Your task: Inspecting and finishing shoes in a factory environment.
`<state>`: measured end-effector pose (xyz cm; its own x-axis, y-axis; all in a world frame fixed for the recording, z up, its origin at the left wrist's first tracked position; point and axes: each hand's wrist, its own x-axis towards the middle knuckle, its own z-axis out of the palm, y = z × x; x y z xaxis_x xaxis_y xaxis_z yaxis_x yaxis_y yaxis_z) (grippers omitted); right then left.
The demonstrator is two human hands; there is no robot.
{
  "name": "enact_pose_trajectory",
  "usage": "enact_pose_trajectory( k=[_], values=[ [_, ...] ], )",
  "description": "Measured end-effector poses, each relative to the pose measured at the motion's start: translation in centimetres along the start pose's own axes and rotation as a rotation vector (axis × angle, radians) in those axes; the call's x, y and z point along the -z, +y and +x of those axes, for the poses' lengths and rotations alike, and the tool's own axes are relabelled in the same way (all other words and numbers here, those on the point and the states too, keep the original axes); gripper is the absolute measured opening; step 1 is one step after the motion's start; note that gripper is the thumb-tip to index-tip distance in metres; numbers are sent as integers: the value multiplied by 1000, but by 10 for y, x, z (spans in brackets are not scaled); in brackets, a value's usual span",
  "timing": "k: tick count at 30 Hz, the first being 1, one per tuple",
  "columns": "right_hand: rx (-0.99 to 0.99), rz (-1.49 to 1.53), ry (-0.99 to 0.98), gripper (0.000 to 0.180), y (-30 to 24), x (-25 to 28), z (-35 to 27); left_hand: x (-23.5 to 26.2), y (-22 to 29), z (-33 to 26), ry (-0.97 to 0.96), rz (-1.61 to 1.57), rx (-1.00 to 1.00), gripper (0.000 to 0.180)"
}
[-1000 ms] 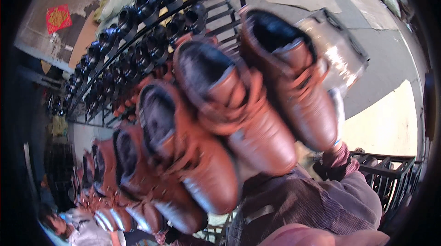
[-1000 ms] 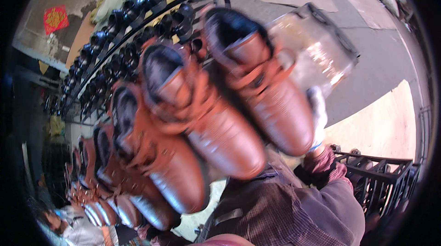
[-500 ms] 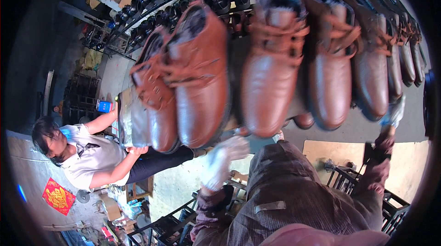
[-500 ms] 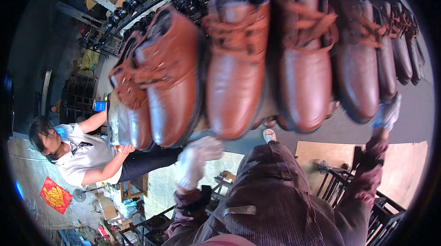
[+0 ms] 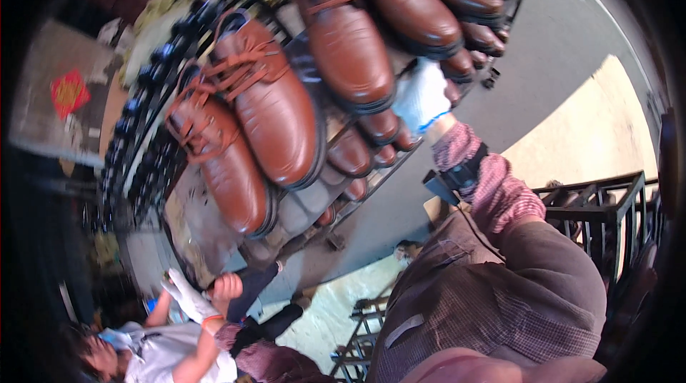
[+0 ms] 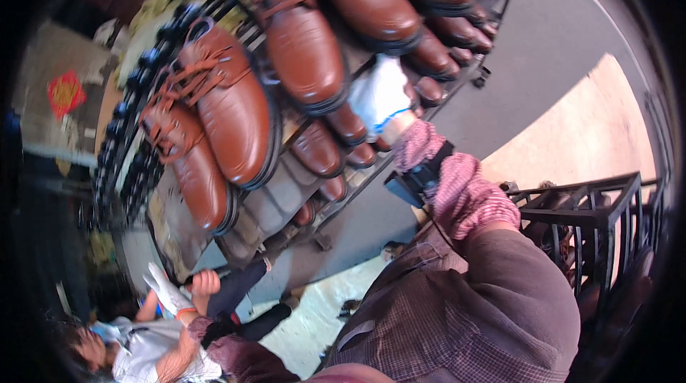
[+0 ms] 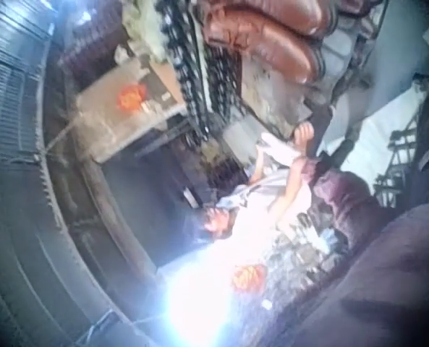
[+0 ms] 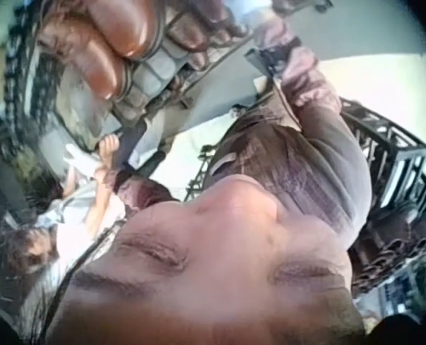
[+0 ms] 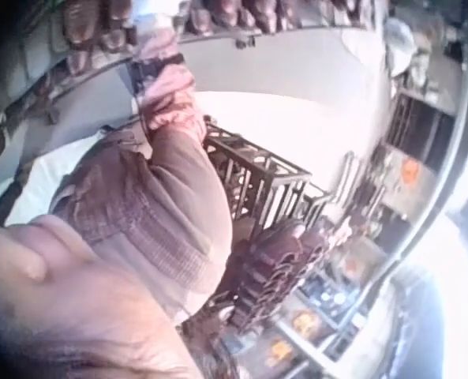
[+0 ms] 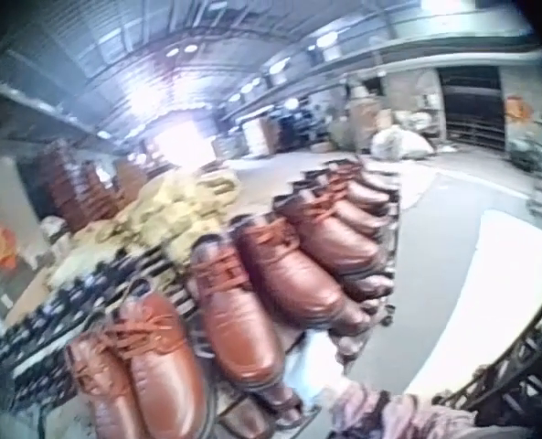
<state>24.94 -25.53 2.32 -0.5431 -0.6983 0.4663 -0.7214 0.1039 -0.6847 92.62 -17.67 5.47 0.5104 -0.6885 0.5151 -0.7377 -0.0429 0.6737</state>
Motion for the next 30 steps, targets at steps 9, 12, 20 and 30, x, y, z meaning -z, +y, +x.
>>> enact_pose_trajectory(
  k=[9, 12, 20, 30],
  values=[
    [-610, 1216, -24, 48, 106, 21, 128, -125, 230, -45, -1603, -1125, 1138, 74],
    [-784, 702, -48, 59, 61, 112, 180, -129, 368, -85, -191, -1534, 2780, 97],
    [-812, 627, 238, 74, 240, 149, 334, -269, 458, -148, -433, -1513, 2886, 91],
    [-674, 1423, 333, 31, 296, 180, 299, -416, 567, -255, -988, -1523, 2554, 82]
  ],
)
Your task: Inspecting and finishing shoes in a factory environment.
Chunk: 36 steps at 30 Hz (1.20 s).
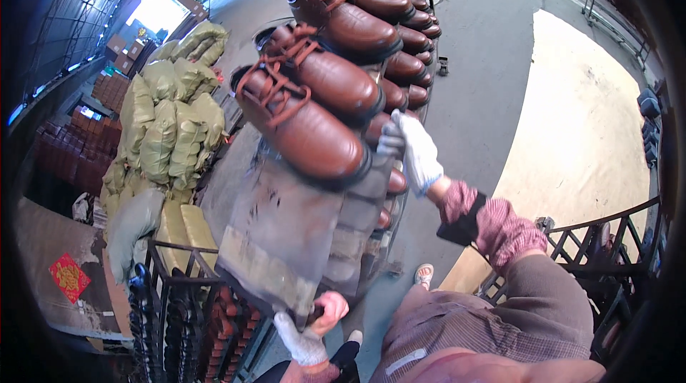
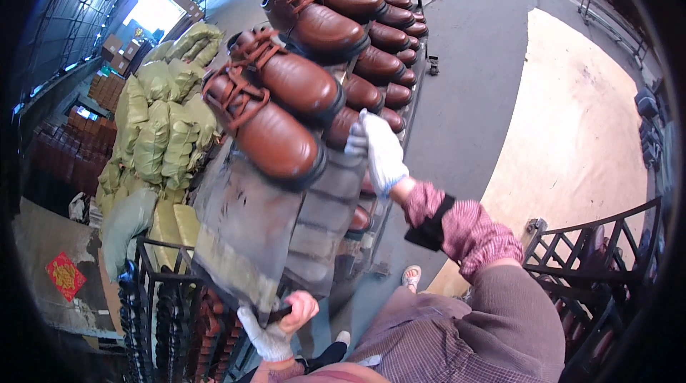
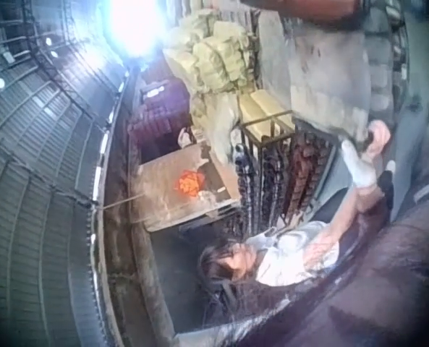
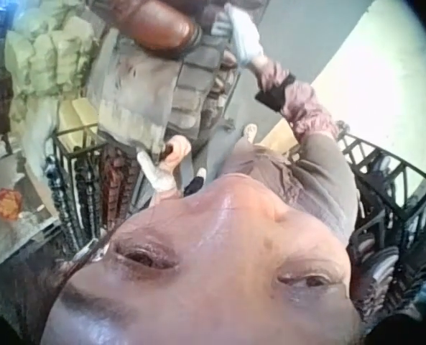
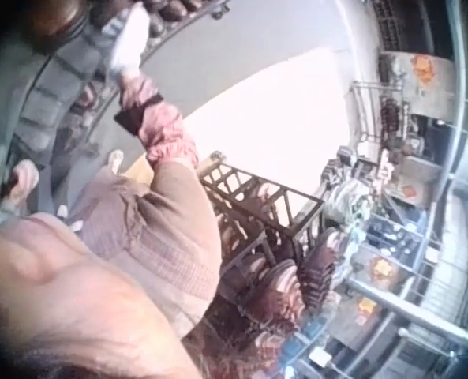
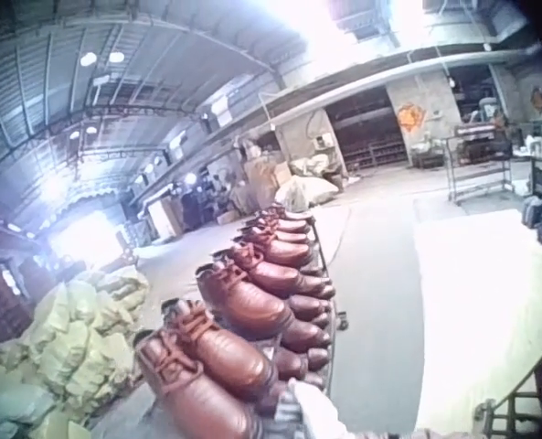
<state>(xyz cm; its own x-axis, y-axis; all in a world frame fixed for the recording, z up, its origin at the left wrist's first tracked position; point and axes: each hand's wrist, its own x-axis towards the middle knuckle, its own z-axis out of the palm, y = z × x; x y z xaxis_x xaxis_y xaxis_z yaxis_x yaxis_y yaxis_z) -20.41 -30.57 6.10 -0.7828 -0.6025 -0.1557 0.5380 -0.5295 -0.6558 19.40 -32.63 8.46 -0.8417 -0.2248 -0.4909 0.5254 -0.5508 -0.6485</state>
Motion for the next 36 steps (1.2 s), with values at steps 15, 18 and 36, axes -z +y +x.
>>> enact_pose_trajectory(
  k=[15, 18, 36],
  values=[
    [565, -1218, -254, 90, -88, -24, 142, -120, -183, 347, -257, 1723, -1211, 80],
    [469, -1198, -223, 90, -113, -13, 198, -149, -216, 398, -273, 1683, -1084, 80],
    [504, -1223, -243, 80, -309, 60, 590, -351, -401, 842, -458, 1720, -936, 57]
  ],
)
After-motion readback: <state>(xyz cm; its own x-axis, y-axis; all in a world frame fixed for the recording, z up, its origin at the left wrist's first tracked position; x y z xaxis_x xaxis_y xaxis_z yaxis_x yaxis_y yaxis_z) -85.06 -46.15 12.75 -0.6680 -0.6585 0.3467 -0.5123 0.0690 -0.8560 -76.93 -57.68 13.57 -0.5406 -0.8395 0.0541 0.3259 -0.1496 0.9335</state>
